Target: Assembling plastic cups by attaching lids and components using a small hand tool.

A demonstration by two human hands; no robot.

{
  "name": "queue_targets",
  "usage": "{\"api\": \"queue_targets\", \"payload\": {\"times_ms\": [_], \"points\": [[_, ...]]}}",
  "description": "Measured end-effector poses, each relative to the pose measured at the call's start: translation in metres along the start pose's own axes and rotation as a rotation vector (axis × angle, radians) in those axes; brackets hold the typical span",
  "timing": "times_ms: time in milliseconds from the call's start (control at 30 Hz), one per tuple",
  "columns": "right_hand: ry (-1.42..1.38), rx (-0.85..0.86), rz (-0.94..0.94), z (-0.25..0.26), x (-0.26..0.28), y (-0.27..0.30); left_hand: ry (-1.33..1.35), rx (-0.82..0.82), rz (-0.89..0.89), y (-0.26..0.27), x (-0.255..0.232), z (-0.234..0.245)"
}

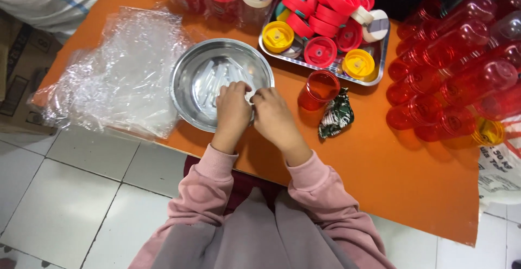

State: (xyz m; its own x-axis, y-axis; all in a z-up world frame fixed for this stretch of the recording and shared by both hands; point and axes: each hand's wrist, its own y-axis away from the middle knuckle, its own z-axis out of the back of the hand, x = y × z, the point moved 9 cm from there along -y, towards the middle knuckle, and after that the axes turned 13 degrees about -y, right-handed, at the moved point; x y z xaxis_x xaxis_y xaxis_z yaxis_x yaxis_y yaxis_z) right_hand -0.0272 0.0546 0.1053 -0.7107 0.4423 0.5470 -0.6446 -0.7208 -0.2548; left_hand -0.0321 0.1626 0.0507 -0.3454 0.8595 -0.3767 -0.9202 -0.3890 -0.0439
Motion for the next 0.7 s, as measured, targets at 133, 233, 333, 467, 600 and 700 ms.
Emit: {"api": "queue_targets", "payload": {"times_ms": [133, 233, 333, 467, 600, 700], "points": [[0.042, 0.152, -0.018, -0.063, -0.021, -0.02, -0.149, 0.049, 0.076, 0.002, 0.042, -0.004], [0.072, 0.254, -0.069, -0.082, -0.024, -0.028, -0.166, 0.116, 0.062, 0.001, 0.059, -0.017], [0.086, 0.293, -0.124, -0.09, -0.025, -0.038, -0.121, 0.137, 0.043, 0.001, 0.052, -0.006], [0.116, 0.282, -0.162, -0.094, -0.029, -0.048, -0.109, 0.159, 0.036, -0.006, 0.058, -0.013], [0.036, 0.276, -0.214, -0.083, -0.019, -0.047, -0.082, 0.154, 0.043, 0.003, 0.046, 0.014], [-0.037, 0.19, -0.155, -0.072, -0.016, -0.047, -0.097, 0.12, 0.042, 0.006, 0.041, 0.024]]}}
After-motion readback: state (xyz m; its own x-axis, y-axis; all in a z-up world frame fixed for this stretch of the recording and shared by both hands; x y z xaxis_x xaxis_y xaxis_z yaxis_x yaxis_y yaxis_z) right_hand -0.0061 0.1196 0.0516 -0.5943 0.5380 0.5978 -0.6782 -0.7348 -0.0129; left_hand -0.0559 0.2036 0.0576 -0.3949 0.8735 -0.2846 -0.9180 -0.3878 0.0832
